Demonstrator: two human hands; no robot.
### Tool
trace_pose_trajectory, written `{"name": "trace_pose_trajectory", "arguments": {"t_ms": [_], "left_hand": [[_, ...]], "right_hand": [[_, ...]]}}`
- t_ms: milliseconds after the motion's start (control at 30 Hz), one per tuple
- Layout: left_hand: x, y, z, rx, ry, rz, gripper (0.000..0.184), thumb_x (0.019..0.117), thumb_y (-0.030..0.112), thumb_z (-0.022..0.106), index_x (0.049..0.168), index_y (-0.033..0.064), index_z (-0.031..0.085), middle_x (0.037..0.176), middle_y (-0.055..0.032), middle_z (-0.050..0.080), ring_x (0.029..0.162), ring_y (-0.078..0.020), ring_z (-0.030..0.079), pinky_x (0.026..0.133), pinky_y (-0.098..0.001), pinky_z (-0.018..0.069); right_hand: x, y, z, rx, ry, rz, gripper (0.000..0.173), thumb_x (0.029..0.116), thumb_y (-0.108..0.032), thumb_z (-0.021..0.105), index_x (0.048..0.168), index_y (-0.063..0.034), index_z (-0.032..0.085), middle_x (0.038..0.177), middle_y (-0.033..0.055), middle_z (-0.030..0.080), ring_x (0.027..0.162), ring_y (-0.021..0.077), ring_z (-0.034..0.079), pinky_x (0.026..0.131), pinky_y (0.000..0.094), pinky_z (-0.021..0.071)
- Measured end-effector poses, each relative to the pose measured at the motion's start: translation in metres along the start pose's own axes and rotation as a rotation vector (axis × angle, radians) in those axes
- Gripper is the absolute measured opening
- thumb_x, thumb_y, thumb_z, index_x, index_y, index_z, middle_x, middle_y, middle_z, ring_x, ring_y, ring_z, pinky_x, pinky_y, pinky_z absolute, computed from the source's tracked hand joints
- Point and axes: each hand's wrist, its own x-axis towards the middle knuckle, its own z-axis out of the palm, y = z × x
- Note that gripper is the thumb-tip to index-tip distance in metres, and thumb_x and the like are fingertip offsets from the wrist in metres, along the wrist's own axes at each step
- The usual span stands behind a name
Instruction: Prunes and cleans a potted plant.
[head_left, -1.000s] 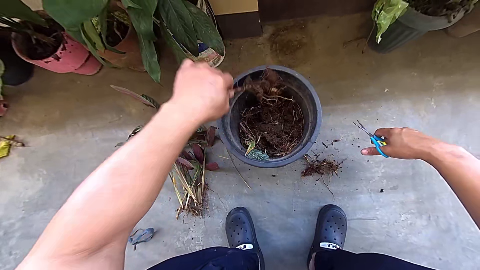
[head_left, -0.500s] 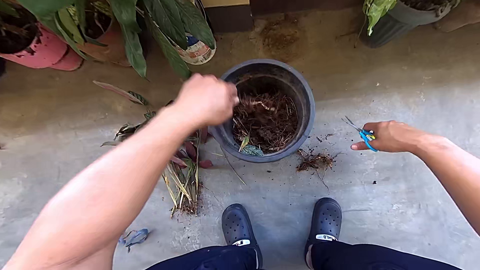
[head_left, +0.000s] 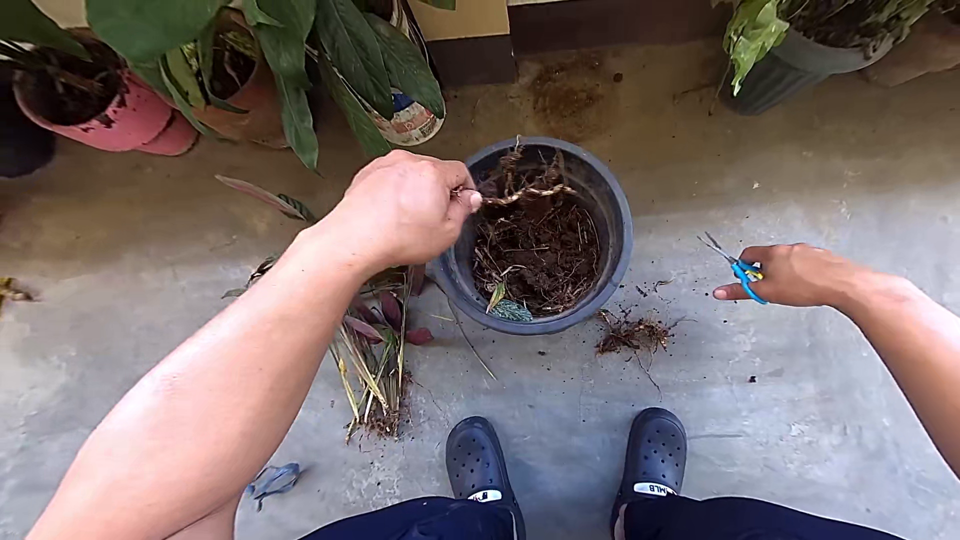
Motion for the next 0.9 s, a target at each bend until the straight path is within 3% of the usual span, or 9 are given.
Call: {"name": "trace_pose_trajectory", "arguments": {"t_ms": [200,333,433,600,733,800,900], "left_hand": [[0.004,0.065,0.002,-0.081,0.091,0.285,0.033,0.1068,0.028,0.045,0.105,0.0069,0.070,0.092,-0.0098,0.069,0.091,-0.0272,0.068,0.079,-0.0504,0.0525],[0.013,0.091,0.008,-0.043,0.263,0.463,0.029,0.1057,0.026,0.048,0.100,0.0061,0.069,0.088,-0.0106,0.069,0.086,-0.0285,0.065,0.077,-0.0443,0.0474],[0.018,0.097,0.009,-0.026,0.330,0.514,0.029,0.1060,0.026,0.048,0.101,0.0066,0.070,0.088,-0.0098,0.068,0.086,-0.0284,0.063,0.076,-0.0426,0.0452],[0.021,0.101,0.017,-0.119,0.313,0.499,0.029,0.1058,0.025,0.049,0.100,0.0060,0.070,0.089,-0.0096,0.069,0.089,-0.0269,0.065,0.079,-0.0429,0.0491],[0.021,0.118,0.032,-0.162,0.216,0.533,0.028,0.1051,0.026,0.051,0.098,0.0073,0.070,0.088,-0.0083,0.069,0.087,-0.0271,0.066,0.077,-0.0445,0.0507],[0.021,0.124,0.037,-0.152,0.002,0.527,0.032,0.1064,0.036,0.051,0.108,0.0112,0.072,0.101,-0.0064,0.072,0.100,-0.0268,0.066,0.085,-0.0479,0.0506],[0.030,0.108,0.038,-0.229,-0.203,0.422,0.054,0.1053,0.051,0.051,0.137,0.0091,0.064,0.127,-0.0115,0.069,0.123,-0.0293,0.063,0.107,-0.0547,0.0470]], "right_hand": [[-0.010,0.016,-0.018,0.090,0.096,0.040,0.055,0.0901,-0.054,0.074,0.110,-0.0036,0.067,0.086,0.0209,0.066,0.084,0.0408,0.064,0.074,0.0653,0.0484],[-0.017,0.032,-0.018,0.129,0.124,0.079,0.053,0.0906,-0.053,0.074,0.106,-0.0029,0.065,0.082,0.0204,0.063,0.079,0.0393,0.063,0.071,0.0642,0.0472],[-0.021,0.040,-0.015,0.194,0.134,0.089,0.052,0.0914,-0.052,0.074,0.106,-0.0033,0.067,0.081,0.0197,0.063,0.078,0.0384,0.061,0.071,0.0639,0.0469],[-0.030,0.031,-0.027,0.423,0.218,-0.005,0.040,0.0953,-0.043,0.073,0.110,-0.0060,0.070,0.083,0.0143,0.065,0.078,0.0303,0.061,0.072,0.0577,0.0474],[-0.026,0.021,-0.035,0.361,0.233,-0.035,0.044,0.0930,-0.048,0.074,0.111,-0.0074,0.070,0.082,0.0138,0.065,0.077,0.0307,0.062,0.072,0.0589,0.0486],[-0.024,0.018,-0.033,0.317,0.214,-0.030,0.048,0.0915,-0.050,0.075,0.112,-0.0068,0.069,0.079,0.0134,0.064,0.075,0.0305,0.061,0.071,0.0585,0.0481],[-0.026,0.017,-0.032,0.271,0.215,-0.020,0.051,0.0900,-0.051,0.076,0.115,-0.0068,0.069,0.080,0.0143,0.063,0.075,0.0322,0.060,0.070,0.0608,0.0472]]}}
